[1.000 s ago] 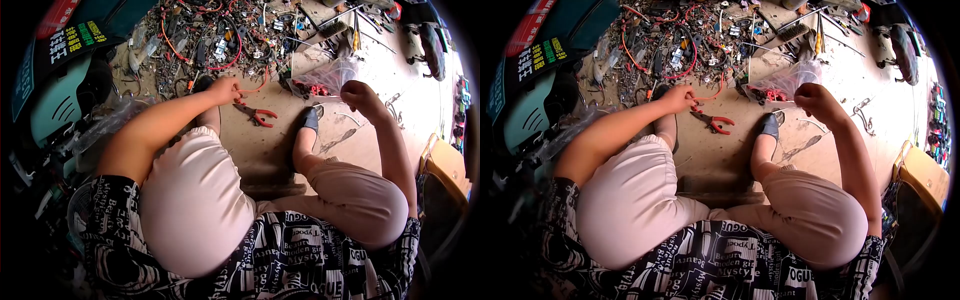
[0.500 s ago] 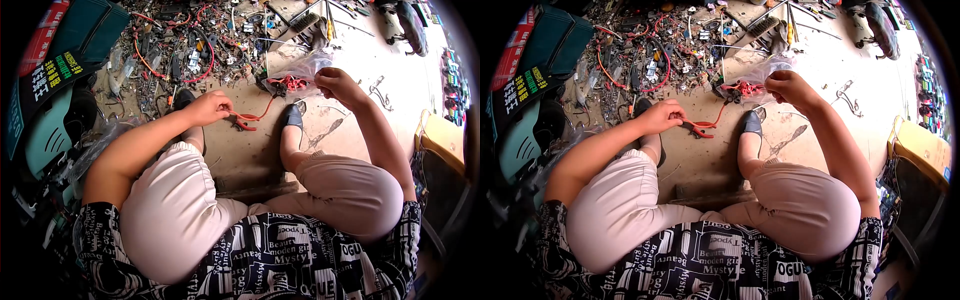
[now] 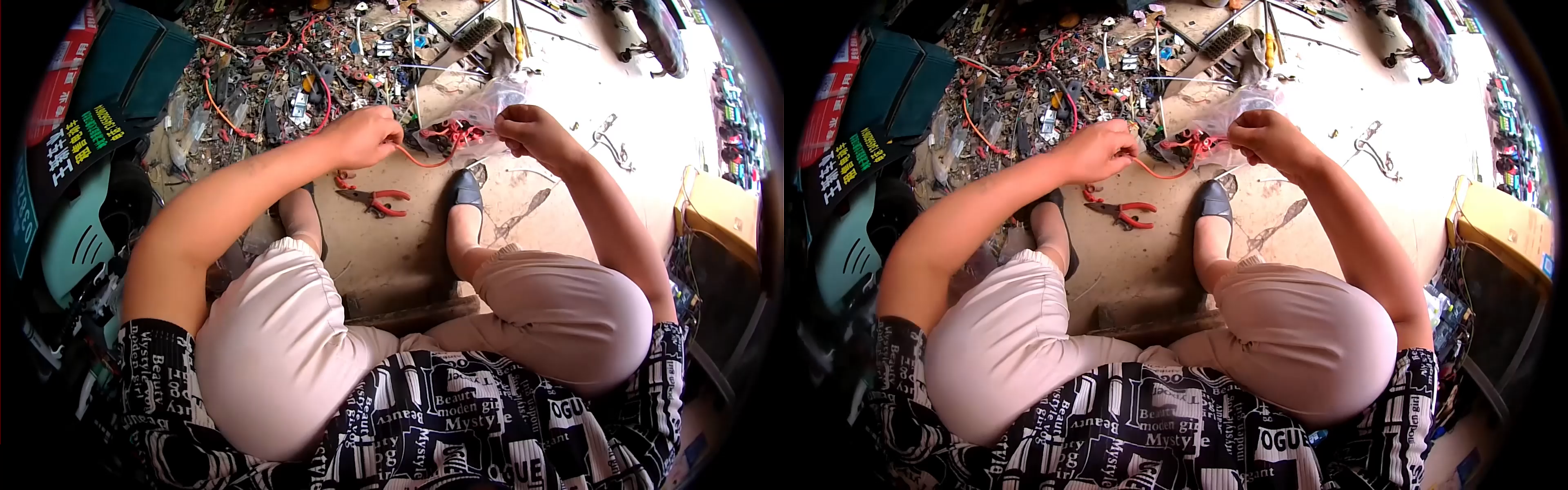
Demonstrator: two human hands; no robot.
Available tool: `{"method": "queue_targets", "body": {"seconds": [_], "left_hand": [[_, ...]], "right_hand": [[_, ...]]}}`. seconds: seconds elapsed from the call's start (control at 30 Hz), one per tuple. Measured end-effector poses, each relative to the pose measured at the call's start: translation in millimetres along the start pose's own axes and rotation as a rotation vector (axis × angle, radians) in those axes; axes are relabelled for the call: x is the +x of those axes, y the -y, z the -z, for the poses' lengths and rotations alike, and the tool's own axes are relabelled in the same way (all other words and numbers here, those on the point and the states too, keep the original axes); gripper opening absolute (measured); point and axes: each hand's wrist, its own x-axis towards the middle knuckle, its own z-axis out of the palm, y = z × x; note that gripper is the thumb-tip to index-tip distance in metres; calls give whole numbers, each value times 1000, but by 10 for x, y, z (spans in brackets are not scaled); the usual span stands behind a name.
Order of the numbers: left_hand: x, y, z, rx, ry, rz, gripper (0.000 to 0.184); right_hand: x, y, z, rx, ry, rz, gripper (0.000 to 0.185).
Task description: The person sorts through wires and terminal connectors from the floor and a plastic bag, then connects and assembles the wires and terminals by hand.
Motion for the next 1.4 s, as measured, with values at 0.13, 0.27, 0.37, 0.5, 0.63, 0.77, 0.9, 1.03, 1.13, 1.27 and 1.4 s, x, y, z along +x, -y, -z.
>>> {"method": "queue_targets", "body": {"seconds": [0.13, 0.27, 0.37, 0.5, 0.63, 0.77, 0.9, 1.03, 1.13, 1.27, 1.4], "left_hand": [[264, -65, 60, 191, 113, -82, 11], [231, -26, 147, 253, 166, -50, 10], [167, 24, 168, 279, 185, -57, 9], [152, 2, 131, 243, 106, -112, 9], [334, -111, 111, 215, -40, -155, 9], [594, -167, 94, 245, -158, -214, 11], [819, -257, 53, 151, -175, -142, 12], [1033, -275, -159, 72, -194, -116, 14], [1021, -389, -267, -157, -210, 155, 23], [886, -207, -364, -703, -76, 215, 24], [319, 178, -218, -328, -164, 155, 22]], "right_hand": [[7, 21, -18, 50, -31, 15, 12], [28, -31, 7, 133, -20, 3, 13], [32, -59, 20, 163, -16, -1, 14], [42, -71, 3, 163, -21, 5, 14], [50, -41, -8, 106, 2, 11, 14], [79, -19, -7, 37, 18, 34, 14], [28, 63, -75, 36, 6, 43, 16], [89, 53, -130, 79, -10, 111, 15], [84, 75, -164, 147, -12, 83, 14], [56, -11, -234, 234, 1, 23, 14], [20, -114, -269, 81, 36, 9, 13]]}}
